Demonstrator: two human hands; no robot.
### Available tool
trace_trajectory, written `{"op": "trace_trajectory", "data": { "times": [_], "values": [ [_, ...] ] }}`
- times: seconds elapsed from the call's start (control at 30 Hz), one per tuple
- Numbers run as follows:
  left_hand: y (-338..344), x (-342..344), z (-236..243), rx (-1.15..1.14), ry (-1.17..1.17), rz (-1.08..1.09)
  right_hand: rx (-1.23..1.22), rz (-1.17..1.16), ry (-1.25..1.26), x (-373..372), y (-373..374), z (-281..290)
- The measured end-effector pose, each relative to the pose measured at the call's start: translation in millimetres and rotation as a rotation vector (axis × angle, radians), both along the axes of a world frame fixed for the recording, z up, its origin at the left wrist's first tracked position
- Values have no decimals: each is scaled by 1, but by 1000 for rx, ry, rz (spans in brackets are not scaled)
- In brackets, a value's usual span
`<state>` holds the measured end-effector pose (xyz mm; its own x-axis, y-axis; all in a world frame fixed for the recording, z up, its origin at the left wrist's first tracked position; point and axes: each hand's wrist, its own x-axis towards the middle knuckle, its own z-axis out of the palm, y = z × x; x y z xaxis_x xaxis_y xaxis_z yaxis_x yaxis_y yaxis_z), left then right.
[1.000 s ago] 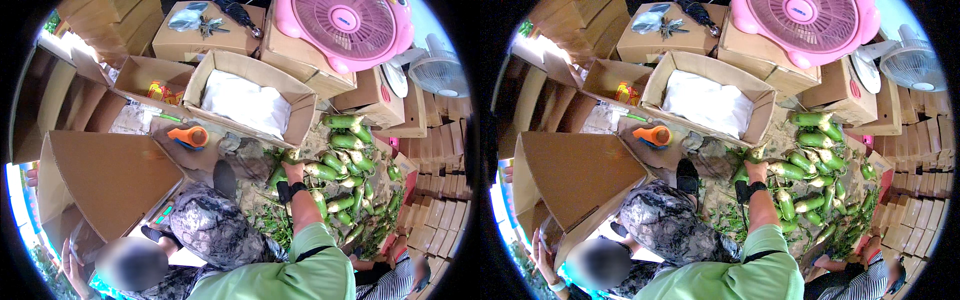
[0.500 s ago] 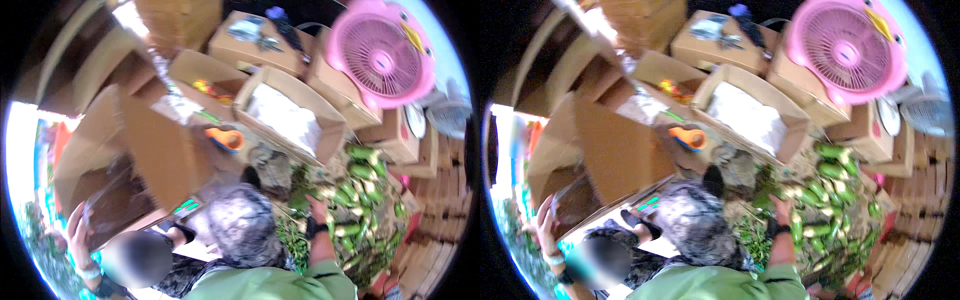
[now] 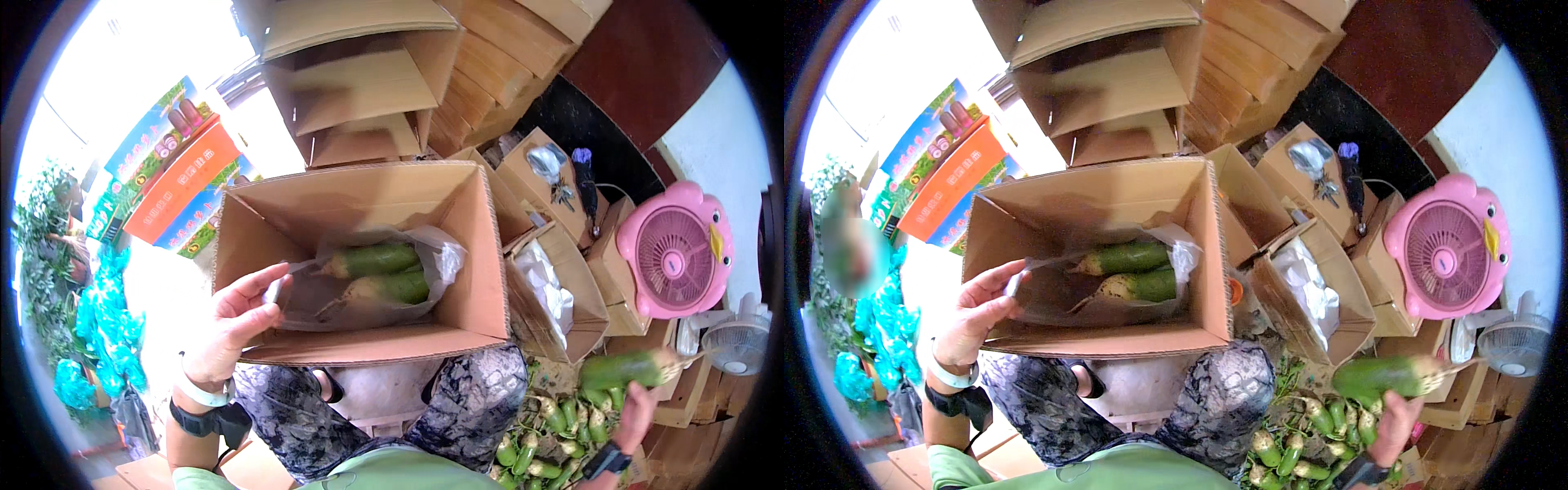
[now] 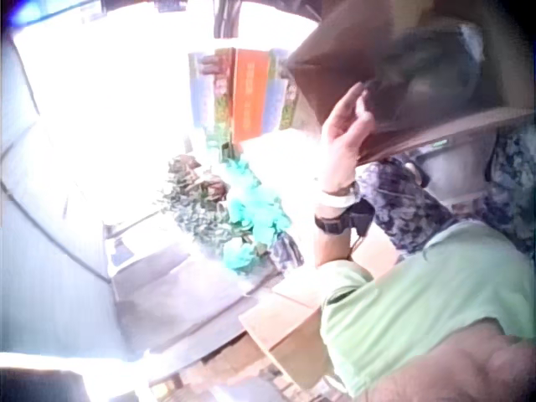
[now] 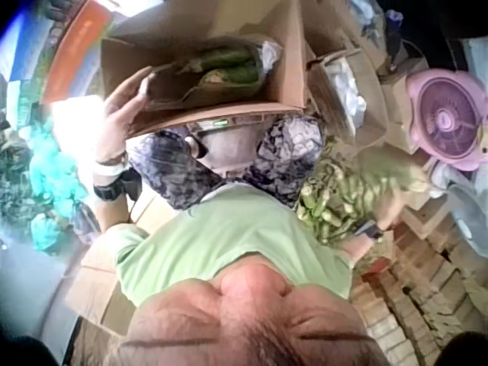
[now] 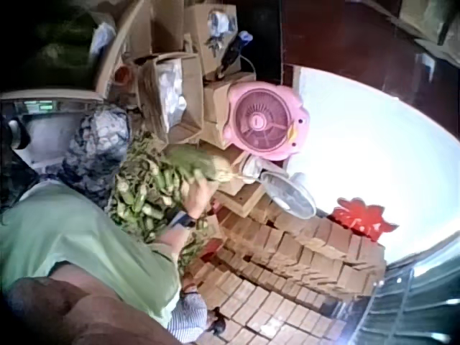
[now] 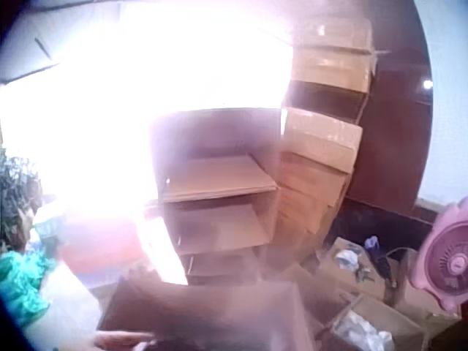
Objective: The person packs green vegetables, likely cucumbers, into a cardboard box. They place a plastic bag inside the box, then repeatedly pick up vegetables from a pile on the floor and place them into the bag. Finally, they add a small packet and seal the box with tape.
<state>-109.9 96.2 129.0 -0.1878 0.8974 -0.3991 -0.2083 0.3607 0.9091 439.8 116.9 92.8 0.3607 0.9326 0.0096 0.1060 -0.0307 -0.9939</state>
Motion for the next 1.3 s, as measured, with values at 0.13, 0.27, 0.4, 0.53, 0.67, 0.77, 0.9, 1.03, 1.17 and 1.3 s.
{"op": "trace_trajectory", "data": {
  "times": [0.13, 0.27, 0.4, 0.53, 0.67, 0.77, 0.9, 1.03, 1.17, 1.3],
  "values": [
    [-3, -3, -3, 50, -108, -54, 143, 332, -106, -55, 60, 83],
    [-7, -12, -9, 82, -169, -53, 163, 905, -113, -214, 114, 125],
    [-8, -16, -12, 116, -201, -70, 187, 1376, -320, -327, 148, 106],
    [-7, -18, -13, 129, -240, 1, 14, 1537, -523, -401, 164, 29],
    [-4, -19, -13, 189, -278, 53, -112, 1571, -979, -425, 167, -29],
    [-4, -18, -14, 198, -284, 113, -187, 1644, -1175, -423, 167, -69],
    [-7, -19, -14, 216, -282, 128, -298, 1757, -1463, -423, 156, -95],
    [-6, -15, -13, 226, -263, 153, -362, 1947, -1607, -427, 148, -110],
    [-3, -15, -12, 205, -198, 26, -344, 1916, -1505, -431, 167, -100],
    [3, -6, -16, 192, -83, 14, -69, 1931, -1248, -427, 178, 1]
  ]
}}
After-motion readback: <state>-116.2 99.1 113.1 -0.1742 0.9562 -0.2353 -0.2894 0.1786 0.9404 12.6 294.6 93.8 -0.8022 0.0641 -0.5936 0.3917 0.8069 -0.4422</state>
